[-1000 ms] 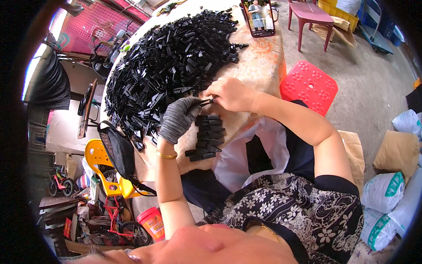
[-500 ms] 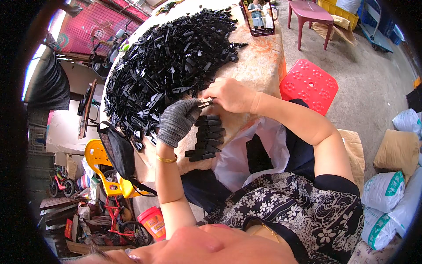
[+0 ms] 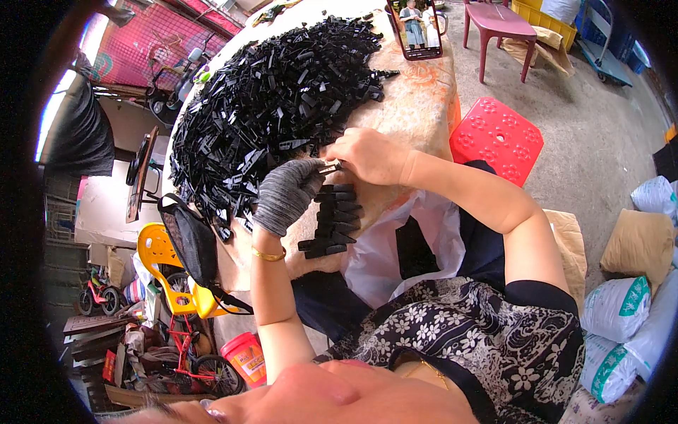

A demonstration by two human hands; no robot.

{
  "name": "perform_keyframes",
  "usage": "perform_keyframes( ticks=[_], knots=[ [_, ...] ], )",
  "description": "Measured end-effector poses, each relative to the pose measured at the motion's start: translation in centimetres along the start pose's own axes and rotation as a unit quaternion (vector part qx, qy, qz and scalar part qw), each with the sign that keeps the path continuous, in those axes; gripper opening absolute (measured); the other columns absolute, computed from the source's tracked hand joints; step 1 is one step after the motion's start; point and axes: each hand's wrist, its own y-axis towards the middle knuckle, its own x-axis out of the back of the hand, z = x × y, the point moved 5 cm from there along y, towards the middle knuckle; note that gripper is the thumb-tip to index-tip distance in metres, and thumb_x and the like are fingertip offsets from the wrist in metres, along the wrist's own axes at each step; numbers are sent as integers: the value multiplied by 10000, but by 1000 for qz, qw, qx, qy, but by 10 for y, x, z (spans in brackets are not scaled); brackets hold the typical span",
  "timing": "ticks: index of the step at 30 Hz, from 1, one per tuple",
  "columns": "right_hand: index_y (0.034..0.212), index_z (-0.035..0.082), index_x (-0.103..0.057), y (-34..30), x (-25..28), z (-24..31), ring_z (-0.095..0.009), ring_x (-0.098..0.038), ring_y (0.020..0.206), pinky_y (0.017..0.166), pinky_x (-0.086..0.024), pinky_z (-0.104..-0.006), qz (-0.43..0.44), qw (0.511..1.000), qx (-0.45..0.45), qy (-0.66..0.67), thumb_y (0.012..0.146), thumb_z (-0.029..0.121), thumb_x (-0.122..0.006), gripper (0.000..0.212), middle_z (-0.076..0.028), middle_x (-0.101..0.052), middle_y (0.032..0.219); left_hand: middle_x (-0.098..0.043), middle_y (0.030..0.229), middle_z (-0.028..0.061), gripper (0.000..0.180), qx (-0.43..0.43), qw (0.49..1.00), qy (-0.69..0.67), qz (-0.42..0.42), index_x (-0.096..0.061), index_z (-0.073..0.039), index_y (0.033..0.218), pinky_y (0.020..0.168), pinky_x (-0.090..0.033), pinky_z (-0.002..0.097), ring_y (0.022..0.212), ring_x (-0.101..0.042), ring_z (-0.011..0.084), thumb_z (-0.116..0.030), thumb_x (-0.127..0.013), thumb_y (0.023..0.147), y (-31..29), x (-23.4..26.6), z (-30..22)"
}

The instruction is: Assembling small black plastic clips on a table.

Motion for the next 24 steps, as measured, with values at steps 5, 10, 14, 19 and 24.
perform_keyframes(
  ticks=[5,10,14,19,24],
  knots=[
    [974,22,-635,1,1,5,-311,-577,881,809,-465,-389,4,999,31,-15,755,89,-623,230,-134,-640,926,-659,829,132,221,-6,1000,17,4,-685,-94,992,668,-513,363,751,-646,296,-163,-665,784,-1,2,-3],
    [912,9,-603,5,-3,11,-293,-571,869,800,-460,-376,9,996,61,-66,754,83,-546,184,-123,-624,871,-643,799,136,180,-28,998,55,-9,-658,-73,948,668,-501,394,751,-623,329,-155,-646,788,2,3,-9],
    [850,22,-565,6,-1,9,-306,-575,835,773,-470,-386,15,998,44,-48,726,84,-603,143,-129,-609,836,-630,784,161,148,-22,1000,16,10,-620,-49,871,673,-491,421,758,-607,361,-162,-649,780,14,-5,-10],
    [859,46,-566,1,0,2,-321,-583,813,738,-480,-402,-14,1000,-6,26,706,98,-674,194,-135,-600,830,-632,774,186,163,-17,997,18,66,-622,-41,842,681,-484,434,750,-607,373,-169,-671,754,28,-10,-20],
    [854,53,-591,-5,4,-6,-290,-588,857,766,-476,-388,-2,1000,-14,21,734,138,-680,172,-110,-594,856,-629,772,183,174,12,986,105,129,-635,-42,839,687,-482,434,757,-606,370,-171,-689,735,35,-14,-17]
  ],
)
